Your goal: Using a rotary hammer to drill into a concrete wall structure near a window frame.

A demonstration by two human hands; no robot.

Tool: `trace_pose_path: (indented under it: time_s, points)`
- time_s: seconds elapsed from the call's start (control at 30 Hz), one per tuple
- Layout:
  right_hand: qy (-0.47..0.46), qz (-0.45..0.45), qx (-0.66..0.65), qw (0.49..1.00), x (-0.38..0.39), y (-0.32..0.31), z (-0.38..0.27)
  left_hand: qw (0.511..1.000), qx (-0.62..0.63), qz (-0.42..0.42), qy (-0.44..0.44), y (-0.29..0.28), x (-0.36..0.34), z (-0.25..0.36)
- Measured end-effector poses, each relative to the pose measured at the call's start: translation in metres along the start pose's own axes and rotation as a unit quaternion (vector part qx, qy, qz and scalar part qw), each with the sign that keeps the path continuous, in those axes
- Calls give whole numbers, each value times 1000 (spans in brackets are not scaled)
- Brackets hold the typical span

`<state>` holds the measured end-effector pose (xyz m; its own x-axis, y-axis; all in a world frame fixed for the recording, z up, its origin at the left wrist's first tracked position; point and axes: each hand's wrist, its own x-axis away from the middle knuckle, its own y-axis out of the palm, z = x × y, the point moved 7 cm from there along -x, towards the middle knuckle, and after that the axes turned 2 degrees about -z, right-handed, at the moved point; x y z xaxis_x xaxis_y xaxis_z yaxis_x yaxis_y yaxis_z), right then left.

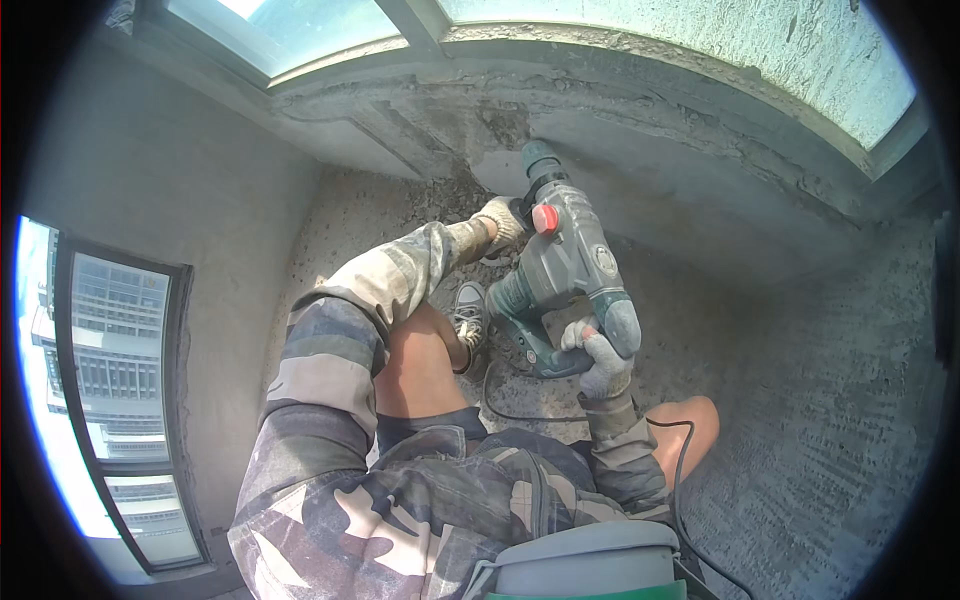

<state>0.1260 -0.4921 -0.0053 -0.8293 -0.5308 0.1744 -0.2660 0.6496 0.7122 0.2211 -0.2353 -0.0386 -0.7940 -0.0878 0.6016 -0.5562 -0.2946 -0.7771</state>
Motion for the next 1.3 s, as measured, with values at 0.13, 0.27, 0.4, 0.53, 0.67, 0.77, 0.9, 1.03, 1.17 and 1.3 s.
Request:
trace_pose_path:
  time_s: [0.13,0.27,0.4,0.53,0.67,0.77,0.9,1.03,1.17,1.3]
  points:
    - [-3,37,-122,992,-5,-13,-8,988,147,24,-41,-7,8,2]
    - [-5,34,-120,992,-7,-18,-10,993,-102,14,55,-1,0,14]
    - [-5,9,-47,999,-7,-6,-2,998,54,29,7,1,-8,-10]
    - [1,38,-136,990,-6,-10,6,997,-47,39,42,4,-10,-15]
    - [-10,-6,-123,992,-7,-5,12,995,38,86,46,-4,-10,-20]
    - [-2,7,-114,993,-12,-2,20,992,115,47,-22,-1,-12,-36]
    - [-2,14,-123,992,-17,1,23,995,20,78,64,-10,-17,-31]
    - [-30,11,-66,997,-27,-1,14,991,-102,45,71,-7,-19,-30]
    - [-13,8,-110,994,-36,-3,7,988,140,18,-58,-3,-6,-40]
    - [-18,12,-88,996,-8,8,-1,935,336,12,-113,11,17,-37]
